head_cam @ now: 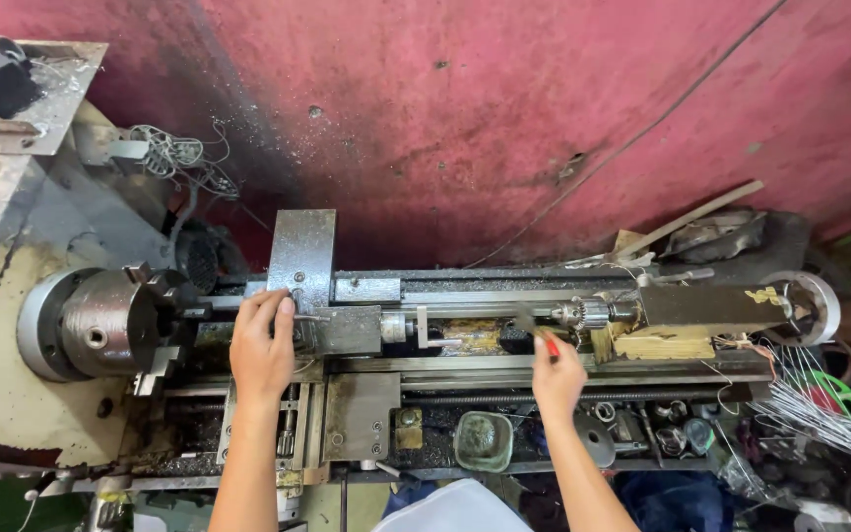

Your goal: Cleaning metal shavings from a lathe using a brush.

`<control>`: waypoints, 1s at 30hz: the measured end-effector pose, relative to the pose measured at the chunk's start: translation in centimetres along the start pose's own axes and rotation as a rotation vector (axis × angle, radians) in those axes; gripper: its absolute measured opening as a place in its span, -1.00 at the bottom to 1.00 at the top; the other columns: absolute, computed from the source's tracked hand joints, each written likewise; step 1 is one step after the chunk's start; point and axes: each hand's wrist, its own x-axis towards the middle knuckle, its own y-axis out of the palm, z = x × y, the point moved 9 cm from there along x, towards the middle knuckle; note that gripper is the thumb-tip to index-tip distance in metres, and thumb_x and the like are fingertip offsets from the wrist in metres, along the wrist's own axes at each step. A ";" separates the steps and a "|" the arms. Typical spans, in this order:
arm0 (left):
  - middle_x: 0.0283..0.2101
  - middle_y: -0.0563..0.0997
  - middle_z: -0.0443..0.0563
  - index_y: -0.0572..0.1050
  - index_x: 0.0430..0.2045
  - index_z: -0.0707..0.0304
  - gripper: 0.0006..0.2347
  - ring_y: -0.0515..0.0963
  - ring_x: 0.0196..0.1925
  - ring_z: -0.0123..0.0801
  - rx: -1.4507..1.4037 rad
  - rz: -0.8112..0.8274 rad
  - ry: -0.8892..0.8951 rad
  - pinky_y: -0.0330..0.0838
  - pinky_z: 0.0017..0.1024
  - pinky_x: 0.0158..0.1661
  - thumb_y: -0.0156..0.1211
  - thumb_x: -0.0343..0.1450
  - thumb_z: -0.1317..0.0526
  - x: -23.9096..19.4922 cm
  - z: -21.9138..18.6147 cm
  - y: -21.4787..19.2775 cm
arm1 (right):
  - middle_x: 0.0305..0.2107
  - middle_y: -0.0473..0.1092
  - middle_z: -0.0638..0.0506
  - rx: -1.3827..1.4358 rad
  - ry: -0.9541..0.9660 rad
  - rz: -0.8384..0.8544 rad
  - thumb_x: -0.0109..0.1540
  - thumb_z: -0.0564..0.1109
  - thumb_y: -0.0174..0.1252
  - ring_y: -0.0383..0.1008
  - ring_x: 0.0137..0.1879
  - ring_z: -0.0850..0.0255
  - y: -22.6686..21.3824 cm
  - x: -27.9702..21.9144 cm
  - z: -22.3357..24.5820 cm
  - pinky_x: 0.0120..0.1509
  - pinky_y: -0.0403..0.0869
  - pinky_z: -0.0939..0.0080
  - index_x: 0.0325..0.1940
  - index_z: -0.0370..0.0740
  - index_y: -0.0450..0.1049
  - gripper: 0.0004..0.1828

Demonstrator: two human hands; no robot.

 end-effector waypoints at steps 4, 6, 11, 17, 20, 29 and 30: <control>0.07 0.58 -0.06 0.62 0.02 0.08 -0.64 0.48 0.32 -0.15 0.000 0.002 -0.029 0.34 -0.20 0.28 -0.03 0.61 -0.09 -0.2 0.0 -0.2 | -0.23 0.60 -0.12 0.146 0.353 0.348 0.28 0.04 0.30 0.65 -0.31 0.04 5.1 1.8 0.8 -0.20 0.57 0.13 0.04 -0.12 0.63 -0.69; 0.07 0.57 -0.10 0.62 0.01 0.06 -0.67 0.47 0.33 -0.19 -0.013 0.010 -0.037 0.34 -0.21 0.28 -0.03 0.61 -0.06 0.1 -0.5 -0.4 | -0.28 0.61 -0.01 0.212 0.371 0.481 0.25 0.10 0.32 0.66 -0.36 0.15 9.5 3.2 0.6 -0.34 0.60 0.21 0.02 -0.04 0.63 -0.67; 0.07 0.58 -0.10 0.63 0.01 0.08 -0.63 0.47 0.33 -0.18 -0.022 0.022 -0.069 0.35 -0.20 0.27 -0.09 0.63 -0.09 -0.6 -0.1 -0.5 | -0.37 0.60 -0.09 0.297 0.385 0.581 0.24 0.10 0.29 0.65 -0.41 0.12 15.8 3.4 5.9 -0.33 0.57 0.24 -0.05 -0.16 0.62 -0.66; 0.07 0.57 -0.08 0.62 0.02 0.11 -0.65 0.48 0.32 -0.19 -0.012 0.005 -0.013 0.36 -0.23 0.25 -0.05 0.62 -0.06 0.0 0.1 -0.2 | -0.35 0.60 -0.01 -0.072 0.314 0.695 0.16 0.15 0.25 0.62 -0.01 0.02 20.2 5.3 5.7 0.06 0.55 0.02 -0.15 -0.09 0.67 -0.65; 0.07 0.56 -0.10 0.61 0.02 0.10 -0.65 0.47 0.33 -0.22 -0.013 0.002 -0.014 0.36 -0.26 0.26 -0.04 0.62 -0.07 -0.3 0.1 -0.1 | -0.31 0.61 -0.10 -0.269 0.259 0.736 0.15 0.11 0.25 0.62 0.01 -0.06 18.3 8.9 5.1 0.09 0.56 -0.06 -0.17 -0.07 0.69 -0.69; 0.07 0.57 -0.03 0.61 0.03 0.15 -0.65 0.48 0.32 -0.14 -0.003 -0.029 0.027 0.34 -0.21 0.28 -0.03 0.62 -0.05 -0.4 0.1 -0.2 | -0.07 0.56 -0.38 -0.870 0.072 0.800 0.22 -0.12 0.14 0.56 0.12 -0.28 8.3 18.2 5.8 0.19 0.48 -0.30 0.04 -0.41 0.62 -0.60; 0.07 0.57 -0.03 0.61 0.03 0.16 -0.64 0.48 0.32 -0.14 -0.011 -0.033 0.024 0.33 -0.20 0.28 -0.04 0.63 -0.05 -0.2 -0.2 -0.2 | -0.10 0.57 -0.36 -0.936 0.036 0.781 0.23 -0.17 0.14 0.58 0.09 -0.27 8.5 19.6 4.2 0.16 0.49 -0.30 0.01 -0.39 0.65 -0.65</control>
